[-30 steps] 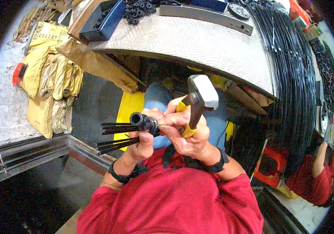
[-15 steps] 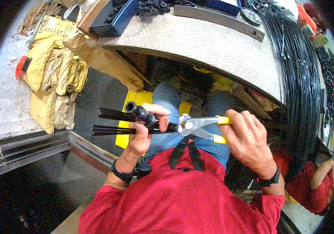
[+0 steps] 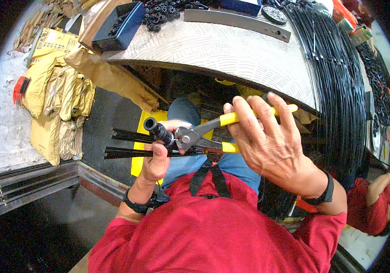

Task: The person sorts black plastic components from a yellow bag onto a table. Then, the person picks up a bundle of thin black rods and inserts their ends into a cylindrical black connector, using pliers to secure the connection.

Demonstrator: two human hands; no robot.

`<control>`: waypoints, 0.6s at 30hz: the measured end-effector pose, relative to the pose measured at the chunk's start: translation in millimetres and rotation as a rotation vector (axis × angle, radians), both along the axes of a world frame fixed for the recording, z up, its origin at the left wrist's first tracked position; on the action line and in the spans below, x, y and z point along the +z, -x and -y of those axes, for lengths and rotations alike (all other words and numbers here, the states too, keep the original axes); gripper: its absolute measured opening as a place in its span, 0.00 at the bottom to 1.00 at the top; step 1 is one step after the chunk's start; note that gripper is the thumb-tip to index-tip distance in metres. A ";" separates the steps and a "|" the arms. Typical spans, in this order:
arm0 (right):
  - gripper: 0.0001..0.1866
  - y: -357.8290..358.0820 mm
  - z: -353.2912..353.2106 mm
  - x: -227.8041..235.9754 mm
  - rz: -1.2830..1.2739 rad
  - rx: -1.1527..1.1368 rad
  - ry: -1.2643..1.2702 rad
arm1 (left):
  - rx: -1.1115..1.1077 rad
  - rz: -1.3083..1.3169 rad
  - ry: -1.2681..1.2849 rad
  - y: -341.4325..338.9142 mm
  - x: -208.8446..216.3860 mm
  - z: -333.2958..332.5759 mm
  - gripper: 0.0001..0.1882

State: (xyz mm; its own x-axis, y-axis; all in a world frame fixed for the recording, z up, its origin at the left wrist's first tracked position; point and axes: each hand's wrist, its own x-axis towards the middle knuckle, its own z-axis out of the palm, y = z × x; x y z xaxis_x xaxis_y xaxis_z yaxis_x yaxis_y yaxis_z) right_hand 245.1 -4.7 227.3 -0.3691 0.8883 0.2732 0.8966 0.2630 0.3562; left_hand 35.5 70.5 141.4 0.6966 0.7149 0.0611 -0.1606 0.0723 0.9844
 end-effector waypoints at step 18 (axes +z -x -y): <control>0.14 -26.1 -19.0 -9.0 -1.005 0.287 0.956 | -0.121 0.145 0.106 8.6 -4.5 -14.0 0.43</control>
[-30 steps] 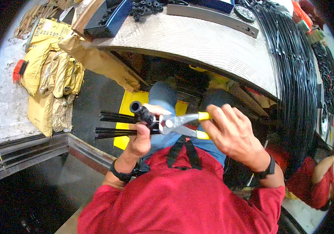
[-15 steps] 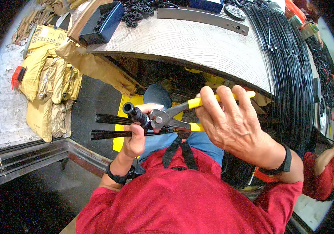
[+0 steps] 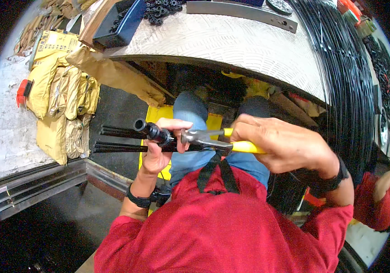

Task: The person sorts black plastic components from a yellow bag onto a table. Then, the person picks up a bundle of thin black rods and inserts their ends into a cylindrical black connector, using pliers to secure the connection.

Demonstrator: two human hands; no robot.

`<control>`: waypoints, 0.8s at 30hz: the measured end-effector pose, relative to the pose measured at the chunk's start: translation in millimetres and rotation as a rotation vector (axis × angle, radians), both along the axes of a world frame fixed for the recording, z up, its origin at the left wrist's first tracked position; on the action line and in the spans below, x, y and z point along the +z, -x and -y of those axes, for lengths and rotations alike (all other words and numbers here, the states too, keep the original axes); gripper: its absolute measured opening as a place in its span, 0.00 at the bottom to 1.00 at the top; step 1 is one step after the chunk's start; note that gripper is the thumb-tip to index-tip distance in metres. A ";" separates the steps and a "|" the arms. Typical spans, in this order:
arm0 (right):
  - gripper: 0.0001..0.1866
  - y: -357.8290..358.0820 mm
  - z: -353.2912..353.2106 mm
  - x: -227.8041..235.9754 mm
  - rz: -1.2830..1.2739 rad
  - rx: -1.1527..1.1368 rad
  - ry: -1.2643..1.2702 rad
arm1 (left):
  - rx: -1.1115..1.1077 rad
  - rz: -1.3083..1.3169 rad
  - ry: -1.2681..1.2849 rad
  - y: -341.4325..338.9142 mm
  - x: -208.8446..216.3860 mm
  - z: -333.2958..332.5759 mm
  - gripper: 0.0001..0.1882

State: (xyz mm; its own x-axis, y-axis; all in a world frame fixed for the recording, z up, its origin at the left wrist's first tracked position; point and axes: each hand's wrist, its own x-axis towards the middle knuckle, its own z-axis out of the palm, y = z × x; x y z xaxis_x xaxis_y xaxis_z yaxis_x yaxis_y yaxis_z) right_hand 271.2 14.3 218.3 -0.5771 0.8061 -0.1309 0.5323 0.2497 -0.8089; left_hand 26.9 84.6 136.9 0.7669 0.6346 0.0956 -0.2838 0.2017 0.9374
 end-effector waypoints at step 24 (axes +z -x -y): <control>0.20 -37.6 -50.3 -26.9 0.678 -0.596 -0.508 | 0.451 -0.073 -0.389 -20.6 -17.8 2.4 0.32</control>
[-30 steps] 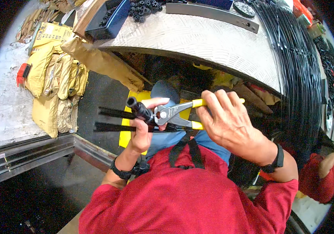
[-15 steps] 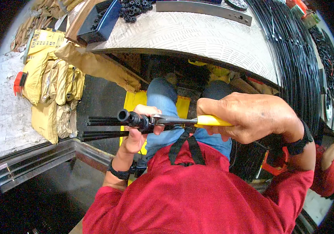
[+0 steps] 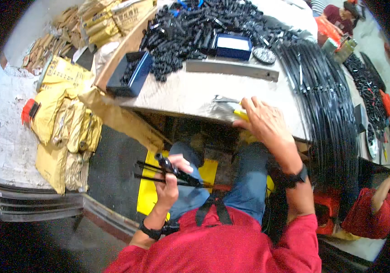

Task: The person sorts black plastic components from a yellow bag onto a table. Then, the person picks up a bundle of thin black rods and inserts their ends into a cylindrical black connector, using pliers to secure the connection.

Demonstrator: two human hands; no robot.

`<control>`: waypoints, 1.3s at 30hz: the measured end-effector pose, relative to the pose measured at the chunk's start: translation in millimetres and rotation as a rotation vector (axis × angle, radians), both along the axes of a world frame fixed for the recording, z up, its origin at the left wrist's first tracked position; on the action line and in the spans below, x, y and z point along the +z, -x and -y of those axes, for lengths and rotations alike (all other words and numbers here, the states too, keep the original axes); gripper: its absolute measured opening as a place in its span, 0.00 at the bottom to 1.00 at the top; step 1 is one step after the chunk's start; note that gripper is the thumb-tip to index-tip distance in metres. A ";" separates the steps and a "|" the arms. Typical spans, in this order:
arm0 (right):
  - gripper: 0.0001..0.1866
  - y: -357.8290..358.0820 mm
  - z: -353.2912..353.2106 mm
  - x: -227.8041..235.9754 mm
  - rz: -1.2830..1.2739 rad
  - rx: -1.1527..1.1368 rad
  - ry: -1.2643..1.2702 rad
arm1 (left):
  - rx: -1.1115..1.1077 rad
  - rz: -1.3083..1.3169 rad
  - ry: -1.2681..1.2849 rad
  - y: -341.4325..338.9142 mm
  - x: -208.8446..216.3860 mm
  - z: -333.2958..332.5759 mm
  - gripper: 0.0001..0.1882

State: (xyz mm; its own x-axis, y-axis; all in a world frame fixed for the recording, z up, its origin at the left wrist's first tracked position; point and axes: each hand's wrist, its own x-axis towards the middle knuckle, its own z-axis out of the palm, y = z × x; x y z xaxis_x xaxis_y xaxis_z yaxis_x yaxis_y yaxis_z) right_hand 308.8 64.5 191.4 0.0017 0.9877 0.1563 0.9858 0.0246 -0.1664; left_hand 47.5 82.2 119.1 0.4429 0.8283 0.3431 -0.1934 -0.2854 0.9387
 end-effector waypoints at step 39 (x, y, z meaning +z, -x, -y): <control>0.07 92.7 24.7 -50.3 -1.639 0.169 -0.283 | 0.117 -0.030 0.045 -28.5 42.2 0.4 0.11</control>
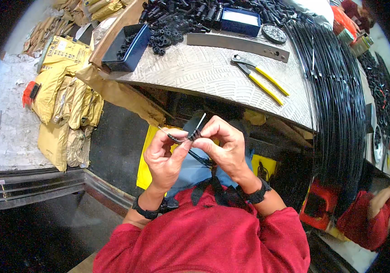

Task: The person sorts black plastic components from a yellow bag onto a table. Then, the person picks up a bundle of thin black rods and inserts their ends into a cylindrical black connector, using pliers to secure the connection.

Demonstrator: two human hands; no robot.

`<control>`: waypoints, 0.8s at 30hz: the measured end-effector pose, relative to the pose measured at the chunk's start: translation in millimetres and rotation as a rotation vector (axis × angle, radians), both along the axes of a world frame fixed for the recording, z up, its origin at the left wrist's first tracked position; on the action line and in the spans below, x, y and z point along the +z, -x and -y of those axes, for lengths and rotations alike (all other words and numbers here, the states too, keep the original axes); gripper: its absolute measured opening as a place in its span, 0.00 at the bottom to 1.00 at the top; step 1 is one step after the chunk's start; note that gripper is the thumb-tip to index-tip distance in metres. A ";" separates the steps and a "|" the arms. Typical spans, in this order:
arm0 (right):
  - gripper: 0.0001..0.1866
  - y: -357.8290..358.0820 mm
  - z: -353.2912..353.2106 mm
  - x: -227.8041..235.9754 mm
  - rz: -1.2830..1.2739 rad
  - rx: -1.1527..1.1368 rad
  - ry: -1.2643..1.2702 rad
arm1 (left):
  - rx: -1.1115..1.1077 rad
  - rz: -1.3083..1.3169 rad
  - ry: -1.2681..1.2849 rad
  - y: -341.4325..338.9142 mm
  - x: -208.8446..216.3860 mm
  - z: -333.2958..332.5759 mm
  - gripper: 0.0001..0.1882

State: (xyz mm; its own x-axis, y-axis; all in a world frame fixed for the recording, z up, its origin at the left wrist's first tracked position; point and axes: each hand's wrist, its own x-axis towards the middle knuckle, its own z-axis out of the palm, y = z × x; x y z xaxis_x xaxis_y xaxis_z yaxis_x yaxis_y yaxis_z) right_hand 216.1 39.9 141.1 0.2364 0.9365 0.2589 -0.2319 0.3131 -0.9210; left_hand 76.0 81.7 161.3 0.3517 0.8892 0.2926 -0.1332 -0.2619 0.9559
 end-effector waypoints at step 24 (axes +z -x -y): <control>0.11 -6.1 -228.2 22.5 1.491 -0.253 0.059 | -0.613 0.435 0.287 30.0 -12.4 -1.7 0.11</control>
